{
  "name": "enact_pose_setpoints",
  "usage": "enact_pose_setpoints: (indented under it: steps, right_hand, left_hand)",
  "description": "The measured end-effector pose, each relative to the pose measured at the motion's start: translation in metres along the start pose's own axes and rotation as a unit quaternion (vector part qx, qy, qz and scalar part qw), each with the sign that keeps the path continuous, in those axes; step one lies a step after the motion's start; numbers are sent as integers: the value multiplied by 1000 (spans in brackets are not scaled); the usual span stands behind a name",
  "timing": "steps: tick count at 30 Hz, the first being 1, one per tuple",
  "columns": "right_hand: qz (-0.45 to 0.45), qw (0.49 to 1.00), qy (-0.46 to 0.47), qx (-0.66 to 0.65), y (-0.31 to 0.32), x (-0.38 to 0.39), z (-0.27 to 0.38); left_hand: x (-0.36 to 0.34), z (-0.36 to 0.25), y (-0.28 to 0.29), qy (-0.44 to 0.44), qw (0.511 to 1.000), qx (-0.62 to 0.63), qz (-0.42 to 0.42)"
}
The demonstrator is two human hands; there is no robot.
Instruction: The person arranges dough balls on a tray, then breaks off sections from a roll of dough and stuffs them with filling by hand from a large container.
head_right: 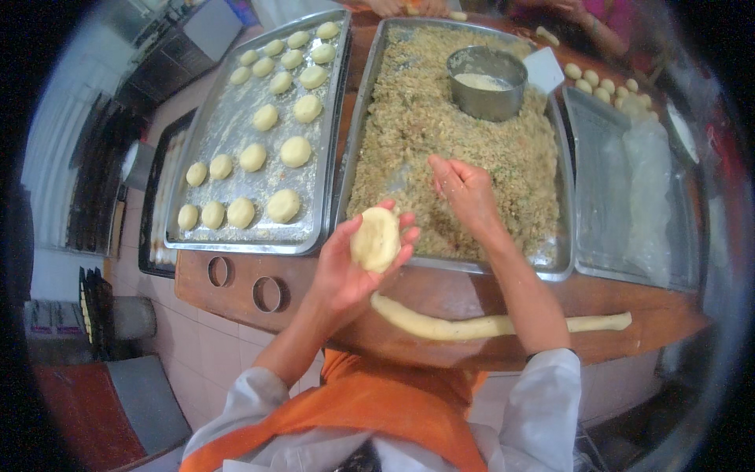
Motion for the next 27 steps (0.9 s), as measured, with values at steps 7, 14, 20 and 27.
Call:
enact_pose_setpoints:
  steps: [7,14,20,27]
  right_hand:
    - [30,963,-167,-209,4,8,-3]
    - [44,996,46,-57,11,37,21]
    - [-16,944,292,153,-7,57,46]
    - [12,980,-14,-199,1,58,33]
  left_hand:
    - [-27,-13,-20,-54,996,44,46]
    - [-62,-19,-5,-156,985,4,-71]
    - [-62,-1,-14,-329,913,-221,-93]
    - [-40,-11,-44,-290,838,-462,-24]
Point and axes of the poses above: each hand's wrist, its own x-axis away from the middle knuckle, its own y-axis out of the back of the hand, z = x × y, the point moved 6 cm from there along -x, towards the middle knuckle, and after that the axes turned 12 degrees about -z, right-handed, at the moved point
